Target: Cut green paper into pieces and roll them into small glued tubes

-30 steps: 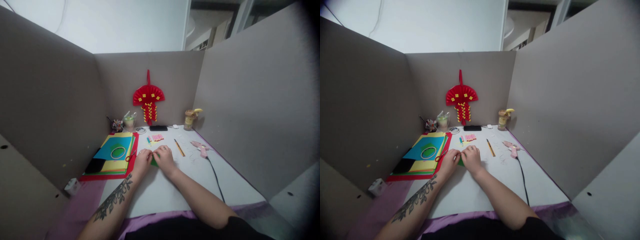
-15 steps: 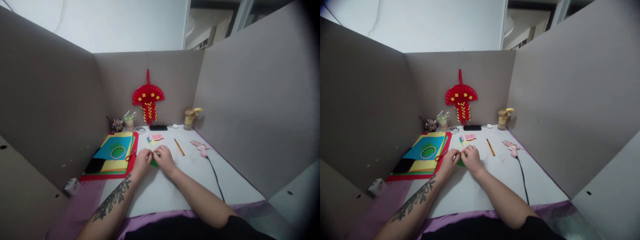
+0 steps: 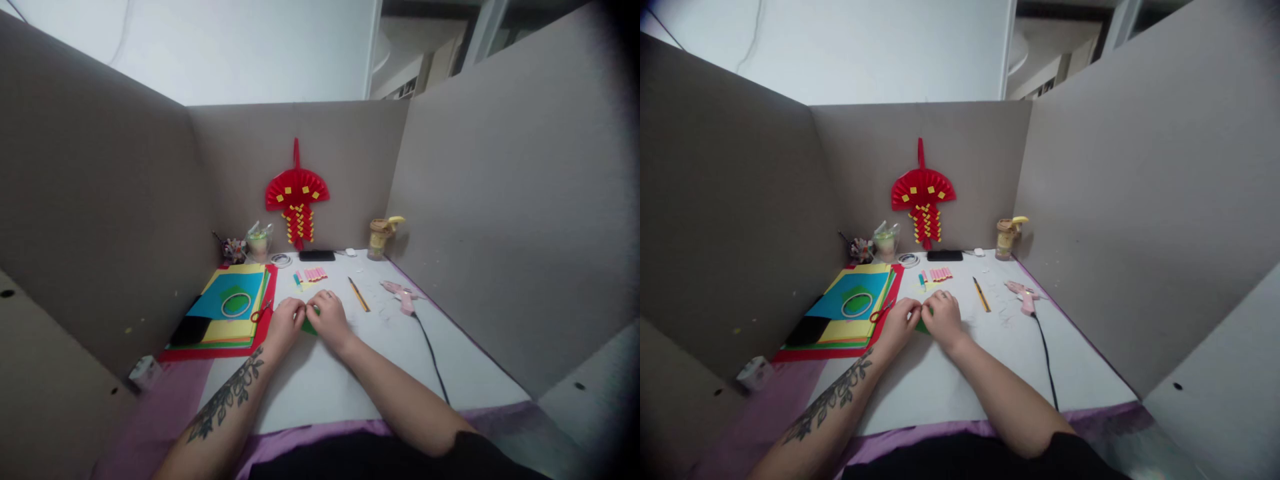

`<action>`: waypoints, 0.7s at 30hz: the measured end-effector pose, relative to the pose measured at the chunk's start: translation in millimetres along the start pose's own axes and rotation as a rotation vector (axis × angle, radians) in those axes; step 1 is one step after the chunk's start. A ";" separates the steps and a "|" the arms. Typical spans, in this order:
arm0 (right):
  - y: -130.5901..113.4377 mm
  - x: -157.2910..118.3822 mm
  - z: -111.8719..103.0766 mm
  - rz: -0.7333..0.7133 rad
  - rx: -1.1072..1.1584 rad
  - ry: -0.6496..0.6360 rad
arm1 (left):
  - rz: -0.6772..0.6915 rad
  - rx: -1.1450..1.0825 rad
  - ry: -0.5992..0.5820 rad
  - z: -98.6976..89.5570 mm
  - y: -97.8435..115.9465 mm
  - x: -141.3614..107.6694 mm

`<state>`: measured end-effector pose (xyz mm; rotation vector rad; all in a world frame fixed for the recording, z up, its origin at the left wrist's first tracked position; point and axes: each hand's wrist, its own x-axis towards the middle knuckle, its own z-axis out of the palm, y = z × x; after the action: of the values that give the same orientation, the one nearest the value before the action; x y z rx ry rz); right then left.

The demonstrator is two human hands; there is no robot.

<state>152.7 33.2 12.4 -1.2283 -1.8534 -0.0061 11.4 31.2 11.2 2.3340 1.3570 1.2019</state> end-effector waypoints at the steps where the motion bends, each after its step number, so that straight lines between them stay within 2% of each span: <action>1: -0.2 -0.2 -0.1 -0.002 -0.007 -0.001 | -0.001 -0.003 0.000 0.3 0.2 -0.1; 5: 0.8 0.1 1.8 -0.013 -0.001 0.019 | -0.019 -0.052 0.020 1.0 0.9 0.4; 9: 15.9 7.6 0.6 0.004 0.035 0.114 | -0.136 -0.191 0.084 -1.8 -3.5 3.3; 12: 47.2 17.4 -13.6 0.064 0.045 0.240 | -0.254 -0.319 0.164 -6.2 -10.7 7.2; 16: 105.0 23.7 -46.8 0.323 -0.076 0.425 | -0.378 -0.428 0.221 -9.0 -20.8 11.4; 19: 136.7 21.4 -65.0 0.521 -0.233 0.482 | -0.410 -0.470 0.206 -6.1 -26.0 12.0; 21: 144.6 20.2 -67.6 0.538 -0.265 0.481 | -0.418 -0.480 0.202 -3.0 -27.9 11.6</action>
<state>302.2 91.9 3.9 -1.7053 -1.0983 -0.2367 -5.9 55.5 5.1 1.5502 1.3391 1.4497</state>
